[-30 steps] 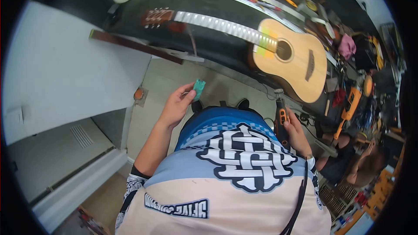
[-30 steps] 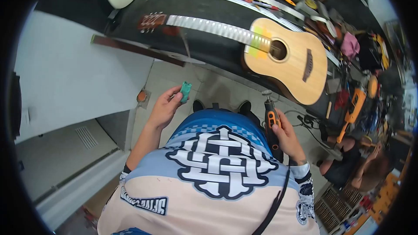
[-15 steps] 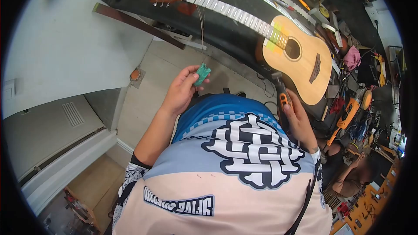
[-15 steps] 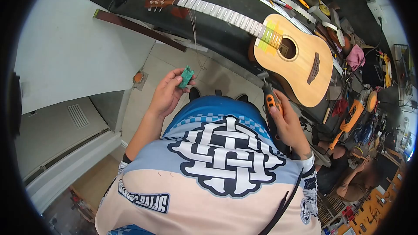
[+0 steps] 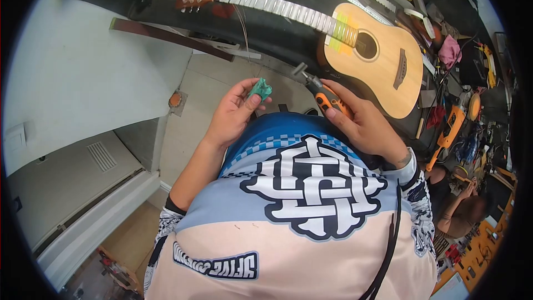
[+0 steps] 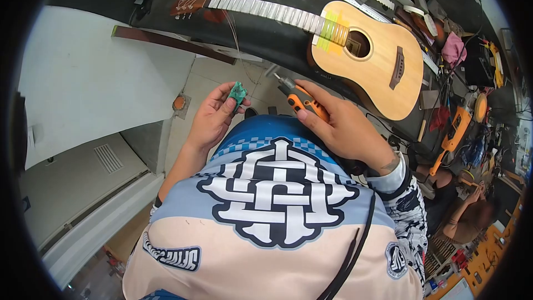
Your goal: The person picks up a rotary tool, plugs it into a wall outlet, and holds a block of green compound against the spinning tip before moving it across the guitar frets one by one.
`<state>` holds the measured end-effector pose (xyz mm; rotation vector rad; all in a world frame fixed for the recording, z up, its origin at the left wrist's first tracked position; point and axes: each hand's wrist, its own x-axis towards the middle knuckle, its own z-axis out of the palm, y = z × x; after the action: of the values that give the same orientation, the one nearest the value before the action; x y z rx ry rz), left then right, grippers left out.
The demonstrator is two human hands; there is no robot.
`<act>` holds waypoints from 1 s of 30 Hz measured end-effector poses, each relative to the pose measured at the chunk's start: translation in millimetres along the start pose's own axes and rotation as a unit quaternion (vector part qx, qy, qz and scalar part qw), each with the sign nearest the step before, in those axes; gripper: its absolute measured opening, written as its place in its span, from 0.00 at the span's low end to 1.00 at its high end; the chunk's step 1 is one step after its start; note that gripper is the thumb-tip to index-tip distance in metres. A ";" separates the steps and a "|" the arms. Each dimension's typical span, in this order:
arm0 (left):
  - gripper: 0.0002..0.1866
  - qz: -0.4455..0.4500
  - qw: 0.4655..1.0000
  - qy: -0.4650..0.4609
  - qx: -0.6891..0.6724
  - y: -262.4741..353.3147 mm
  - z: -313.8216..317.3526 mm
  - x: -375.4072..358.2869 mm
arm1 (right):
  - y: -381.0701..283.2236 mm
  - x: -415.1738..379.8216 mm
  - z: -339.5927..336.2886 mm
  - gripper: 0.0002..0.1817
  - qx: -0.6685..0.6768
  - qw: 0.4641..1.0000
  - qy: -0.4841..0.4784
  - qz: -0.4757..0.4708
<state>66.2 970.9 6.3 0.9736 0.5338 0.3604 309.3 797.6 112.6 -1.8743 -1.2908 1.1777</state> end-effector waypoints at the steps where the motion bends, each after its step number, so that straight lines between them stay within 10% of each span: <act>1: 0.22 -0.006 1.000 0.003 0.002 0.6 0.5 0.3 | -2.5 2.1 0.1 0.30 -0.002 1.000 -0.007 0.000; 30: 0.22 -0.020 0.998 0.051 -0.028 -1.2 12.5 6.2 | -21.9 26.8 12.2 0.29 -0.064 0.996 -0.058 0.019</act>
<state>78.5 965.0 9.2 0.8933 0.6321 0.3882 293.0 830.3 116.0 -1.9543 -1.4290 1.2676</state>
